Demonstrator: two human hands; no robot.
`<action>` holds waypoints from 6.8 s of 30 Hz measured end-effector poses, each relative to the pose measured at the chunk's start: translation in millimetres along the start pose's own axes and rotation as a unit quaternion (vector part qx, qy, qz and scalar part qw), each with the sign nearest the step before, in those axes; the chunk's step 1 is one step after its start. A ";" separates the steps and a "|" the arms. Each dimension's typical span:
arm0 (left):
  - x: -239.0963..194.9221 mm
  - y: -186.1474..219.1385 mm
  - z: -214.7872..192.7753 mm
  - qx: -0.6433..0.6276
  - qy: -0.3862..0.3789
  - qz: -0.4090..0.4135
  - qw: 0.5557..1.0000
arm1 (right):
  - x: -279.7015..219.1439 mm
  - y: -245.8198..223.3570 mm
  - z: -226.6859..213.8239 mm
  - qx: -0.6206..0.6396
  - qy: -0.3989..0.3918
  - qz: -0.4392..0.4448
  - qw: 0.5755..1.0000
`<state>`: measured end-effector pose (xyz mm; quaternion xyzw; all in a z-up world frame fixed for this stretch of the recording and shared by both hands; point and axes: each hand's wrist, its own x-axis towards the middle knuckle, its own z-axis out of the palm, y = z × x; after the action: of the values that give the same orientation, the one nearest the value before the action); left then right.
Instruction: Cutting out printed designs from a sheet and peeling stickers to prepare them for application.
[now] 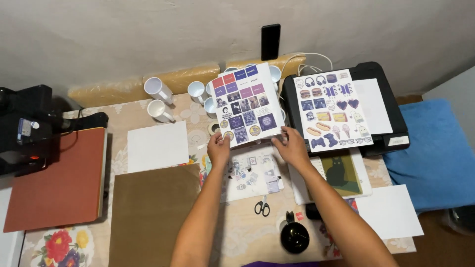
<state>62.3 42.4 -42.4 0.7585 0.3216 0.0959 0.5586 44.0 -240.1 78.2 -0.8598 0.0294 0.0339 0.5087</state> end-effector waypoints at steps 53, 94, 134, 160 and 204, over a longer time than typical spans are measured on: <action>-1.0 59.3 -0.2 0.082 -0.055 -0.047 0.994 | 67.6 1.8 15.0 -0.160 0.026 0.158 0.974; -12.1 82.4 -31.9 -0.056 -0.177 -0.108 0.977 | 84.0 53.1 15.3 -0.086 0.023 0.146 0.985; -182.9 106.5 89.2 0.244 -0.236 0.533 0.776 | -44.2 213.7 -358.4 0.260 0.340 0.131 0.894; -170.8 117.8 180.4 0.314 -0.227 0.640 0.663 | -69.3 249.3 -338.5 0.360 0.353 0.181 0.844; -181.3 118.8 154.1 0.199 -0.028 0.624 0.755 | 10.1 115.6 -109.6 0.392 0.152 0.268 0.867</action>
<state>44.9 -206.7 49.3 0.8871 -0.2275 0.3360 0.2200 47.4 -391.9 29.0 -0.5434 0.3463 0.0233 0.7644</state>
